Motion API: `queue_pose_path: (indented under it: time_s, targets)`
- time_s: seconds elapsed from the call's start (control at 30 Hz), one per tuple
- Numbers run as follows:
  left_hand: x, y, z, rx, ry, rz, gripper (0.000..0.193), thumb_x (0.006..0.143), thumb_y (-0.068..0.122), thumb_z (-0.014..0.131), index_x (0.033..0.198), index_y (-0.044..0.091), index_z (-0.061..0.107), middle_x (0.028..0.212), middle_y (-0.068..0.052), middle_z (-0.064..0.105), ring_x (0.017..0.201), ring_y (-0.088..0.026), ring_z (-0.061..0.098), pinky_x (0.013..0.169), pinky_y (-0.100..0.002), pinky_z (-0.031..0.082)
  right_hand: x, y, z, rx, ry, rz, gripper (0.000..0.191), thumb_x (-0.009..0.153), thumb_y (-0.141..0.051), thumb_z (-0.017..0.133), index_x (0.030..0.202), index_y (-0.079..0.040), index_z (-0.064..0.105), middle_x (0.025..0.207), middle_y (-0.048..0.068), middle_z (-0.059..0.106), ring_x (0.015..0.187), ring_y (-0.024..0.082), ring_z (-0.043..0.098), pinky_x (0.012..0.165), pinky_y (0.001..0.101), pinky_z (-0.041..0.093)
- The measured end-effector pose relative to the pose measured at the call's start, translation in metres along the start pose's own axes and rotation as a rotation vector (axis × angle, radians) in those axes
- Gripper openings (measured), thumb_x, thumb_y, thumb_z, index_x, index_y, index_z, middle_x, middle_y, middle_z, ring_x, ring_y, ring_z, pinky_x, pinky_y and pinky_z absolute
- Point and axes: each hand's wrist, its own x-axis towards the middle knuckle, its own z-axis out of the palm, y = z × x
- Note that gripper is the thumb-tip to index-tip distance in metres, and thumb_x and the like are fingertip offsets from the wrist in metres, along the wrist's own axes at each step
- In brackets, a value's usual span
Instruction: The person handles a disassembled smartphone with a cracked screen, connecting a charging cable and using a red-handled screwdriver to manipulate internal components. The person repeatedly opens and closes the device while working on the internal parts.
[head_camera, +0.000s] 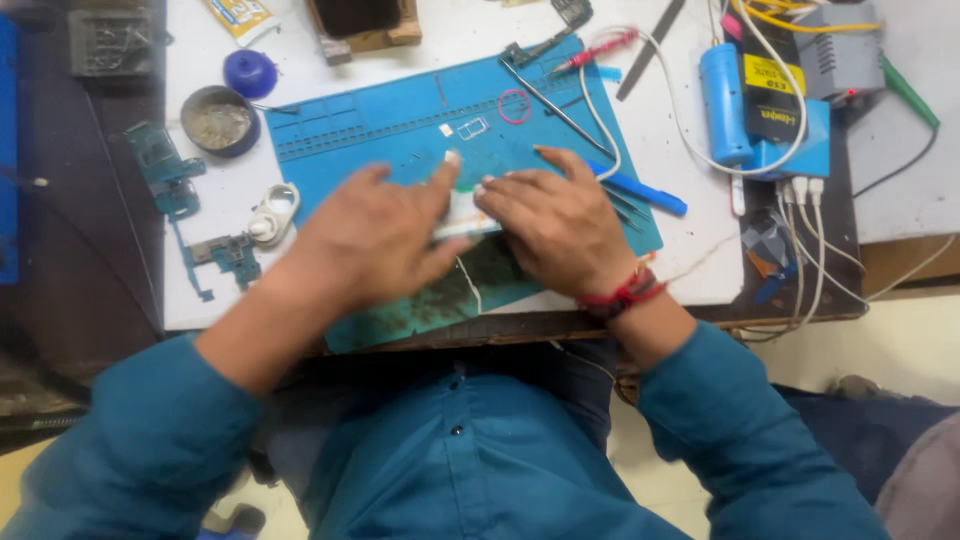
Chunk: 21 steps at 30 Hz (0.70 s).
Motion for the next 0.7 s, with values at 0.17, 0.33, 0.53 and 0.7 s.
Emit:
queue_pose_path:
  time_s: [0.17,0.33,0.53,0.7]
  targets:
    - [-0.014,-0.002,-0.001,-0.740,0.687,-0.195,0.058,0.110,0.030,0.068,0.151,0.000,0.041,0.134,-0.019,0.063,0.129,-0.028,0.060,0.122,-0.042,0.045,-0.004,-0.001,-0.012,0.327,0.051,0.427,0.019,0.089,-0.011,0.078,0.107,-0.005,0.079,0.082,0.010,0.074,0.072,0.025,0.068,0.068,0.0377,0.053]
    - [-0.011,0.028,0.038,-1.884,0.759,-0.188,0.039,0.105,0.014,0.070,0.140,0.001,0.059,0.128,-0.009,0.070,0.121,-0.019,0.063,0.114,-0.036,0.049,-0.016,-0.027,-0.014,1.013,0.070,0.763,0.016,0.095,-0.008,0.072,0.106,0.003,0.073,0.080,0.002,0.072,0.072,0.005,0.064,0.064,0.0237,0.055]
    - [-0.008,0.044,0.057,-2.110,0.759,-0.395,0.017,0.103,0.003,0.068,0.120,0.001,0.072,0.112,-0.009,0.075,0.103,-0.019,0.070,0.095,-0.035,0.055,-0.027,-0.049,-0.004,1.093,0.031,0.767,0.021,0.094,-0.008,0.072,0.111,0.003,0.072,0.084,0.002,0.074,0.075,0.005,0.064,0.066,0.0228,0.055]
    - [-0.014,0.047,0.060,-2.056,0.763,-0.345,0.019,0.103,0.003,0.069,0.122,0.001,0.071,0.114,-0.011,0.075,0.106,-0.020,0.071,0.099,-0.036,0.055,-0.039,-0.058,0.001,1.160,0.069,0.800,0.020,0.098,-0.008,0.069,0.114,0.003,0.073,0.090,0.003,0.077,0.082,0.005,0.066,0.073,0.0223,0.056]
